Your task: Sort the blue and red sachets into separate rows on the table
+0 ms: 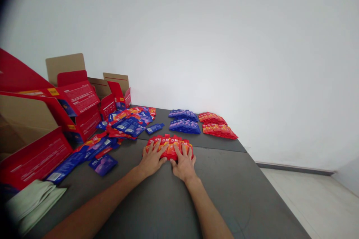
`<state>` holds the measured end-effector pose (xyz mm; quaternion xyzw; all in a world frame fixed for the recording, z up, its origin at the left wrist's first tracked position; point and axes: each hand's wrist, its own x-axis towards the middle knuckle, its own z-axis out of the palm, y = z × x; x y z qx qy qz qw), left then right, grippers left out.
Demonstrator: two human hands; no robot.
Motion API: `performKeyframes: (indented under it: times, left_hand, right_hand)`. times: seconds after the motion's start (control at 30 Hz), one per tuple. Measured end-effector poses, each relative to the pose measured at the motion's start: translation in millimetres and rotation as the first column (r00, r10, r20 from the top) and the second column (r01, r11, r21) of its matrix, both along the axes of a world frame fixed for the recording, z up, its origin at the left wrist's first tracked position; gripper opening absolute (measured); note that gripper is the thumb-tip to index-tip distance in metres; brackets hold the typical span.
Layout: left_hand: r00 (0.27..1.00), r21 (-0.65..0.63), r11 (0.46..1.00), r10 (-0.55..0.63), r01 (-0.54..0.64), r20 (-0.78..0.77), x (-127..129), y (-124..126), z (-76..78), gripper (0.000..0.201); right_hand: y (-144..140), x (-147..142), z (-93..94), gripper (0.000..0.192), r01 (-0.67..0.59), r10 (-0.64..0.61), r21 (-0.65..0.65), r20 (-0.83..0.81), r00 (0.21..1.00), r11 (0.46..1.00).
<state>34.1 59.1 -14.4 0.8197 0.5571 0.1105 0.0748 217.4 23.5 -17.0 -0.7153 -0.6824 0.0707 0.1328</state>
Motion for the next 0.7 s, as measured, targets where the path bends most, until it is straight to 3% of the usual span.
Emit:
performKeyframes:
  times: [0.43,0.7]
  left_hand:
    - [0.999,-0.013,1.0,0.013,-0.012,0.042,24,-4,3.2,0.066]
    - [0.999,-0.01,1.0,-0.001,0.002,0.046,42,-1,-0.6,0.065]
  right_hand:
    - [-3,20,5.9,0.071,-0.012,0.012,0.054,0.002,1.0,0.998]
    - [-1,41,8.4,0.055,-0.018,0.019,0.033,-0.032,0.999,0.999]
